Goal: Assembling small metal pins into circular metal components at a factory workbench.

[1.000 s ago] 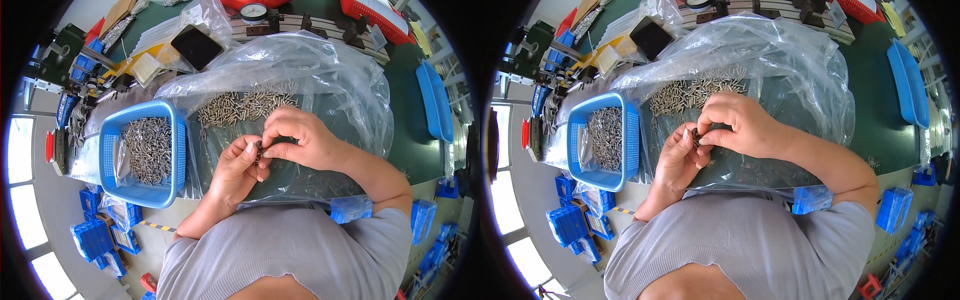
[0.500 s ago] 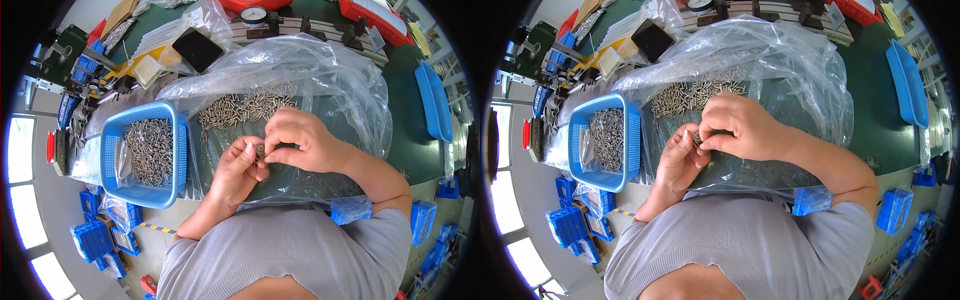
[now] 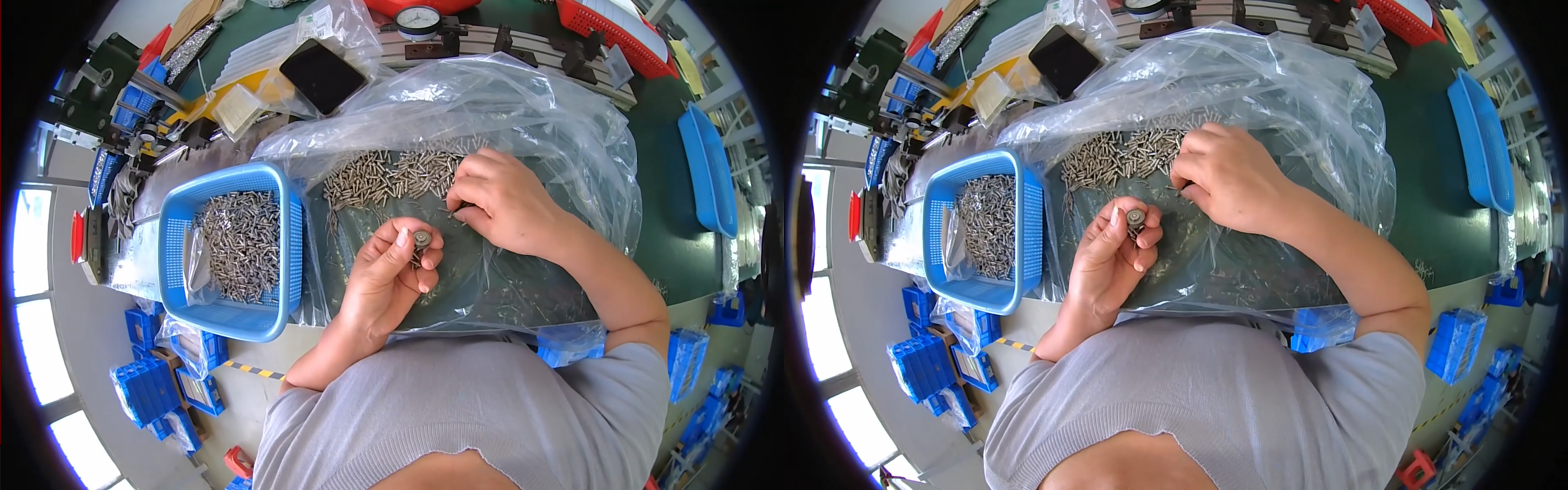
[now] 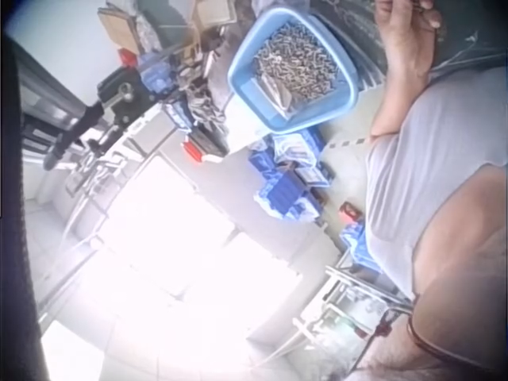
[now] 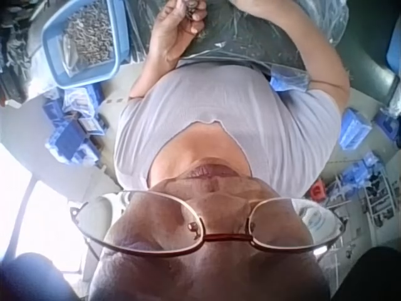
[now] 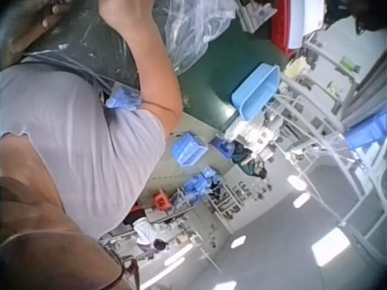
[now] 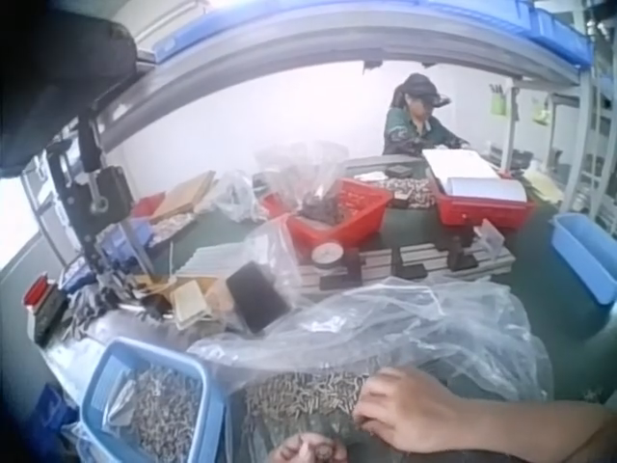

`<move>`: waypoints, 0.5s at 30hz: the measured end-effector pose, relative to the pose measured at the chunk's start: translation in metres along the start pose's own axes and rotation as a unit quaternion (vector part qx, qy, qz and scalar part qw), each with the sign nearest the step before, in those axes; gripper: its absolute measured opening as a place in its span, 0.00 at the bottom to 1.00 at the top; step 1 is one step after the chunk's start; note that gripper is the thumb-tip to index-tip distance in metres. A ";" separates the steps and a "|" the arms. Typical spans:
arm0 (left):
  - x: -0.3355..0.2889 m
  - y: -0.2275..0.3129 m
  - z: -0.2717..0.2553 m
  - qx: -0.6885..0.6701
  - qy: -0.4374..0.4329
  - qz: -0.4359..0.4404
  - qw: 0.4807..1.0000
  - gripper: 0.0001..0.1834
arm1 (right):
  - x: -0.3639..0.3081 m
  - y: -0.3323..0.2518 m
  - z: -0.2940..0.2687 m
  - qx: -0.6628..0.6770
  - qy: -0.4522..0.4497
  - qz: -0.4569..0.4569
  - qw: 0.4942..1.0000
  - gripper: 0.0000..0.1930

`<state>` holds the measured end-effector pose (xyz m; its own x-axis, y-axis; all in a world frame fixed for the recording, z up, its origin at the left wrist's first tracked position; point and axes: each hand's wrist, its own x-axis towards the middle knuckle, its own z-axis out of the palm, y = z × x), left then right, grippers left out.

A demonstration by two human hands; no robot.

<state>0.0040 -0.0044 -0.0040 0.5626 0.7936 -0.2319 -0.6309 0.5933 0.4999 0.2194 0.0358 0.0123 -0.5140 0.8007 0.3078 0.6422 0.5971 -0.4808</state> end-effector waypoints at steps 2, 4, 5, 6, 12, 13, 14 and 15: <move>0.000 0.000 0.000 -0.011 0.001 -0.005 1.000 0.11 | 0.001 0.000 0.002 -0.003 0.003 -0.014 1.000 0.06; 0.000 0.000 0.000 -0.006 0.003 0.001 1.000 0.10 | 0.001 0.000 0.004 -0.014 0.012 -0.023 1.000 0.06; 0.000 0.000 0.000 -0.006 0.003 0.001 1.000 0.10 | 0.000 0.000 0.005 -0.025 0.021 -0.032 0.999 0.06; 0.001 0.000 0.000 -0.004 0.002 0.001 1.000 0.10 | 0.000 0.000 0.005 -0.024 0.021 -0.032 0.999 0.06; 0.000 -0.001 -0.002 -0.019 -0.003 0.003 1.000 0.09 | 0.003 0.000 0.007 0.007 0.061 -0.033 0.998 0.05; 0.000 -0.001 -0.001 -0.021 -0.001 0.003 1.000 0.09 | 0.004 -0.001 0.008 0.012 0.072 -0.035 0.997 0.05; -0.001 -0.001 -0.002 -0.021 -0.002 0.003 1.000 0.09 | 0.005 -0.001 0.010 0.018 0.084 -0.037 0.996 0.05; -0.001 -0.001 -0.002 -0.019 -0.002 0.003 1.000 0.09 | 0.006 -0.001 0.012 0.017 0.084 -0.038 0.996 0.05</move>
<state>0.0035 -0.0056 -0.0061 0.5605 0.7967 -0.2260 -0.6541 0.5933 0.4693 0.2087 0.0394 0.0054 -0.4552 0.7526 0.4758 0.5839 0.6558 -0.4785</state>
